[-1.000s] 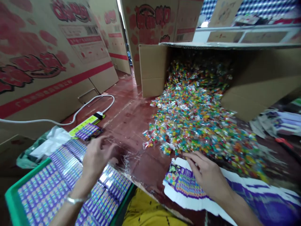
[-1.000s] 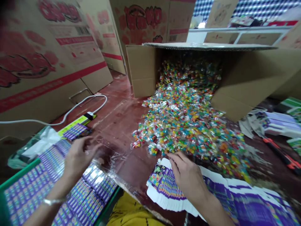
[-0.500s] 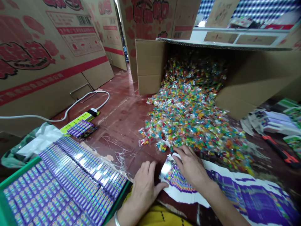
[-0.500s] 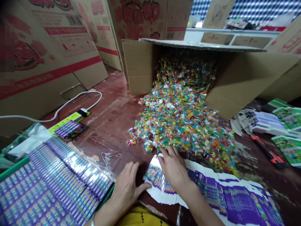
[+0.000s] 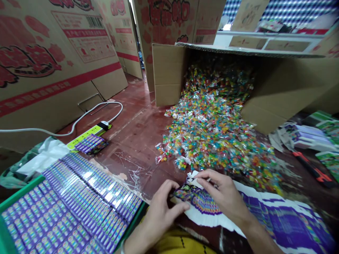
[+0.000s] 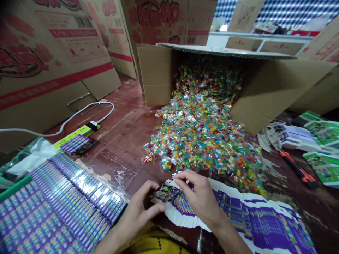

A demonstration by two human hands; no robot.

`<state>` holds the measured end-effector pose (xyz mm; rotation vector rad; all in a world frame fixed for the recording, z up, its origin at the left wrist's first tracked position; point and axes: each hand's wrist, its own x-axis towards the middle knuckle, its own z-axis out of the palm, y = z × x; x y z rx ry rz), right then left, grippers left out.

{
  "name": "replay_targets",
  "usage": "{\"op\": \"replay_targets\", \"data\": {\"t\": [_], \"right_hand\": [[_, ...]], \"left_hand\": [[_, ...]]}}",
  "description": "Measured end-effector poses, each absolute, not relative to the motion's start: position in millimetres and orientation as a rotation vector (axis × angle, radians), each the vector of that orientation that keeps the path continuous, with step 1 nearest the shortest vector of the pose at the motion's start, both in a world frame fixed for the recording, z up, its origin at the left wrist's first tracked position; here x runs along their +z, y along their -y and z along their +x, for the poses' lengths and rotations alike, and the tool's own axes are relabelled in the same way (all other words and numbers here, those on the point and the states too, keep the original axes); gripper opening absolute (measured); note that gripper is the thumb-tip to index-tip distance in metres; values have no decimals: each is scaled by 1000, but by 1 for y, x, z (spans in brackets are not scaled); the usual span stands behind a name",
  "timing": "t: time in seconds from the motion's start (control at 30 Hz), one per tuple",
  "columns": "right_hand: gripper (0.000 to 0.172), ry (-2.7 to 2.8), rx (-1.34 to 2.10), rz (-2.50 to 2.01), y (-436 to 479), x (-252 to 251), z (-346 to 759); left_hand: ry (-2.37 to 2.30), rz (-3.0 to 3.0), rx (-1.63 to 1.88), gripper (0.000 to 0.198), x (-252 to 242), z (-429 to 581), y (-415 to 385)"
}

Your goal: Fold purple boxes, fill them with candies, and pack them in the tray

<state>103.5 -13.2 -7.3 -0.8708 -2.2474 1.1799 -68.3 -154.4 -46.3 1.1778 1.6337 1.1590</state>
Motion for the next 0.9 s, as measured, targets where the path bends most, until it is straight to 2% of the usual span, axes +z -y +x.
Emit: {"op": "replay_targets", "data": {"t": [0.13, 0.23, 0.3, 0.43, 0.57, 0.63, 0.77, 0.9], "right_hand": [[11, 2140, 1377, -824, 21, 12, 99], [12, 2141, 1294, -731, 25, 18, 95], [13, 2173, 1117, -666, 28, 18, 95], [46, 2257, 701, -577, 39, 9, 101], [56, 2467, 724, -444, 55, -1, 104], [50, 2503, 863, -470, 56, 3, 104], [18, 2640, 1347, -585, 42, 29, 104], [10, 2837, 1563, -457, 30, 41, 105]], "left_hand": [[-1027, 692, 1238, 33, -27, -83, 148], [-749, 491, 1150, 38, -23, -86, 146], [-641, 436, 1133, 42, -21, -86, 146], [-606, 411, 1219, 60, -19, -84, 146], [-600, 421, 1222, 64, -20, -84, 145], [-631, 460, 1208, 62, -20, -84, 145], [-756, 646, 1110, 65, -12, -88, 147], [-895, 832, 1046, 51, 0, -91, 150]]}}
